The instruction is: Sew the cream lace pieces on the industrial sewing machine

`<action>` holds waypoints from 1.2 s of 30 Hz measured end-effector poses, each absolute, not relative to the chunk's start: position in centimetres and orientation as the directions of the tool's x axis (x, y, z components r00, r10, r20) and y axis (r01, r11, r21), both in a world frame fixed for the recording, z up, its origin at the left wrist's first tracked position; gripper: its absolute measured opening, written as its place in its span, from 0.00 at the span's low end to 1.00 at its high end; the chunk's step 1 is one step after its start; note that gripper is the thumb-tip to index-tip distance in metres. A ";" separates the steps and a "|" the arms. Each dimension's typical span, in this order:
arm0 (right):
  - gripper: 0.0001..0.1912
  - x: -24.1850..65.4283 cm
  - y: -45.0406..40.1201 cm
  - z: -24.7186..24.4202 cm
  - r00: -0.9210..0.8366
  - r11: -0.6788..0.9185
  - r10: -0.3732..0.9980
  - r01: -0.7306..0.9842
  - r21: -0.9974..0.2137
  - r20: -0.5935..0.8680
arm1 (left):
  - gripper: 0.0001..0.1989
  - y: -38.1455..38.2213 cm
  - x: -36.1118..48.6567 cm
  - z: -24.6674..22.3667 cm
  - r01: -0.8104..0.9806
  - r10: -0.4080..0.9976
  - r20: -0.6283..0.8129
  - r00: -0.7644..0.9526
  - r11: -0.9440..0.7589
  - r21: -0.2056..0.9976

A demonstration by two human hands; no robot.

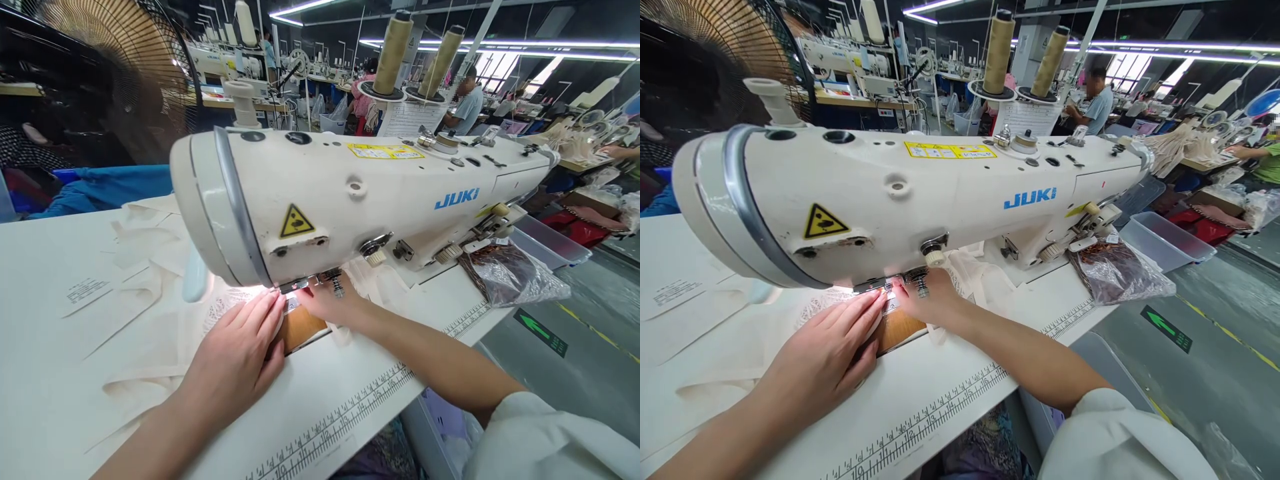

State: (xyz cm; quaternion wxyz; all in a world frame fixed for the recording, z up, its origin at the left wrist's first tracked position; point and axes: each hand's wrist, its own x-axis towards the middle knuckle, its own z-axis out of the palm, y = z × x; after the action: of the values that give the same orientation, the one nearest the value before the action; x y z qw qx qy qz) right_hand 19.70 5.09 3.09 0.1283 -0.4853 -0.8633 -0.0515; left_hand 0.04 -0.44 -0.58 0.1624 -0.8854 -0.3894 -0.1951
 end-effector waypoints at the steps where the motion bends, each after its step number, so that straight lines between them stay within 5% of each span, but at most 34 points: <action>1: 0.13 19.7 5.0 3.1 -0.496 0.523 0.825 0.851 -0.036 0.272 | 0.26 -0.4 0.0 -0.6 0.754 0.631 0.473 0.615 -0.646 -0.120; 24: 0.19 19.5 4.6 4.8 -0.484 0.493 0.857 0.870 -0.007 0.177 | 0.24 -0.4 0.3 -0.2 0.747 0.627 0.474 0.618 -0.656 -0.107; 36: 0.19 19.4 4.5 4.8 -0.433 0.448 0.893 0.880 -0.159 0.121 | 0.23 -0.3 0.3 0.0 0.741 0.605 0.480 0.635 -0.652 -0.159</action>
State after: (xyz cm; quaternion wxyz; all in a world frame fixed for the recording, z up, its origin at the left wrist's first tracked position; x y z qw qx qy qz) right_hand 19.36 4.51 4.75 0.0938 -0.5243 -0.8456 0.0357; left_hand 0.34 -0.30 -0.05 0.1736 -0.8874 -0.3792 -0.1962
